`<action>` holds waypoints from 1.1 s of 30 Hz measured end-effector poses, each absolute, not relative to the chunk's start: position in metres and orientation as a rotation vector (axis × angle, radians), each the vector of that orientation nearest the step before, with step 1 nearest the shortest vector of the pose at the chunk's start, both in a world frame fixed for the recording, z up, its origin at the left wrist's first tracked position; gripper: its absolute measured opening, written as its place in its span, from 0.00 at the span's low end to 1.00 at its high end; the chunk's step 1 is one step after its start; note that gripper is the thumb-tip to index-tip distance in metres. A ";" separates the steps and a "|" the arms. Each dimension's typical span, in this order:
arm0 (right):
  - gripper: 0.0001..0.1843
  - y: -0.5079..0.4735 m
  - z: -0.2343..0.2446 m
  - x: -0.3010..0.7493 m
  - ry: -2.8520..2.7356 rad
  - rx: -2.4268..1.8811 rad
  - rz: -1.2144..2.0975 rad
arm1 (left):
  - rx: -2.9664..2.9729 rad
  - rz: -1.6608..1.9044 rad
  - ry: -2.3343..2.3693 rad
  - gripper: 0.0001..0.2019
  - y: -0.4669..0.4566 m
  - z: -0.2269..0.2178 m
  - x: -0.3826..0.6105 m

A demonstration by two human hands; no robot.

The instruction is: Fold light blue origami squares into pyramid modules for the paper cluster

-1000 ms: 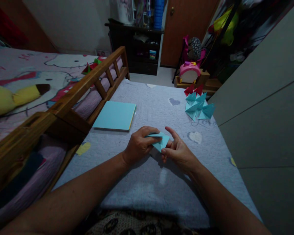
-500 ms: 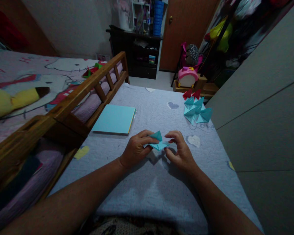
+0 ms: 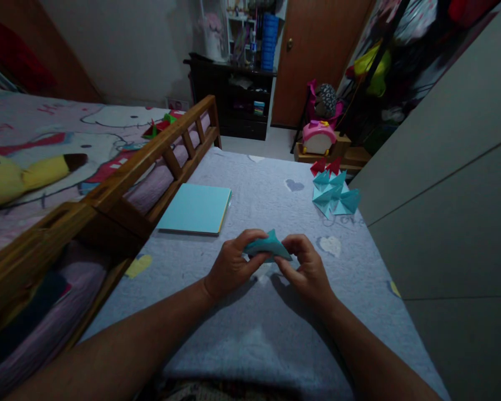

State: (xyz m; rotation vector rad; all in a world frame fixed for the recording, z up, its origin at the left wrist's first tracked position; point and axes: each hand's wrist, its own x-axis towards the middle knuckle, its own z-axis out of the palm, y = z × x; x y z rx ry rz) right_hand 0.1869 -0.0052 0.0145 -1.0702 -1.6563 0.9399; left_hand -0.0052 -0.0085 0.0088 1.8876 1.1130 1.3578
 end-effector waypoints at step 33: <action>0.12 0.007 0.020 0.198 -1.380 -1.087 1.380 | 1.251 0.806 0.950 0.14 0.001 0.001 0.002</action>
